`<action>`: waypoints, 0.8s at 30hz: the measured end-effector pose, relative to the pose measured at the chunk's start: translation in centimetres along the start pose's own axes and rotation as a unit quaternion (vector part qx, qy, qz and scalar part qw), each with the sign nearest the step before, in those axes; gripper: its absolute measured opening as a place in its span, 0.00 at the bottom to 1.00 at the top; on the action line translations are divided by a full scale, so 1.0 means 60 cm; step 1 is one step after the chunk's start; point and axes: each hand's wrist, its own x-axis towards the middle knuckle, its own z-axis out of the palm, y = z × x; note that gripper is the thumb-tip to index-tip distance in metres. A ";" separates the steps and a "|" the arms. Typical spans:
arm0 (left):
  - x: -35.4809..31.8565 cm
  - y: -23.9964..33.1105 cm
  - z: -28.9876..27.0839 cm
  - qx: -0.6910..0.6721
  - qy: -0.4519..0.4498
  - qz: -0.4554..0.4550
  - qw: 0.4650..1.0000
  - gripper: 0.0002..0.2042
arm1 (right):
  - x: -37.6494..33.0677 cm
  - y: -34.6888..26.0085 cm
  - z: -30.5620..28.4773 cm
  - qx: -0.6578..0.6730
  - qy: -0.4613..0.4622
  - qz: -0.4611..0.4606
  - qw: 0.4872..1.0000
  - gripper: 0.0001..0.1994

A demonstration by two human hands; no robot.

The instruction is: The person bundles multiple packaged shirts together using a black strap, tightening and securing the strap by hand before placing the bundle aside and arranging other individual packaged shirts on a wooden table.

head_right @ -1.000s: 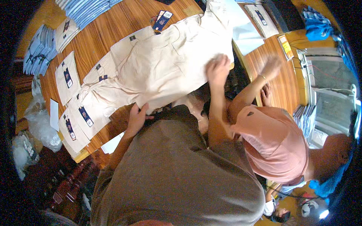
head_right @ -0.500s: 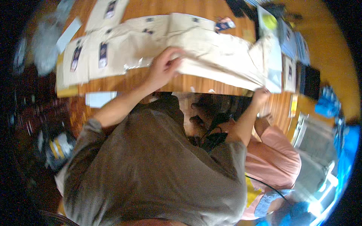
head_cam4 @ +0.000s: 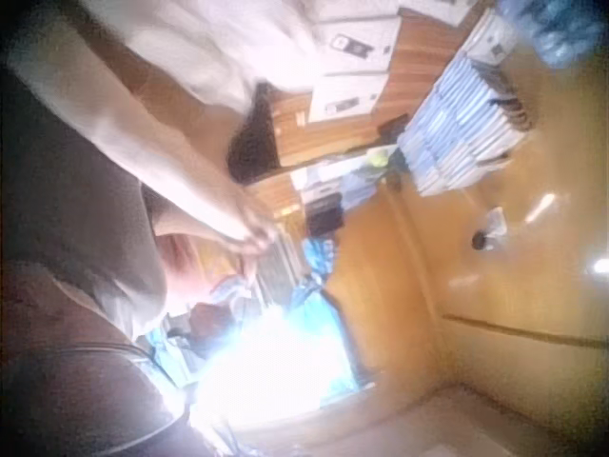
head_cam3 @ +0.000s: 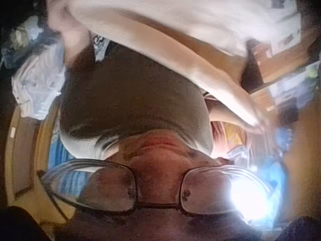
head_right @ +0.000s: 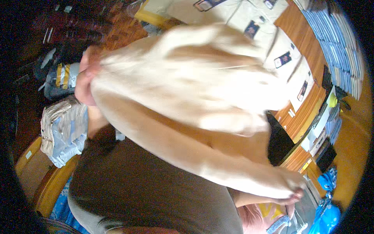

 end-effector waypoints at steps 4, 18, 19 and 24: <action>-0.058 0.013 -0.310 0.094 -0.007 -0.174 0.980 0.09 | -0.161 0.096 0.202 0.002 -0.120 0.256 0.959 0.08; 0.184 -0.297 -0.561 0.363 -0.045 -0.297 0.882 0.11 | -0.282 0.485 0.600 -0.083 -0.186 0.377 0.904 0.06; 0.200 -0.295 -0.565 0.374 -0.039 -0.285 0.882 0.11 | -0.289 0.475 0.610 -0.079 -0.196 0.360 0.909 0.06; 0.203 -0.390 -0.670 0.416 -0.076 -0.277 0.863 0.12 | -0.371 0.496 0.629 -0.097 -0.260 0.340 0.898 0.08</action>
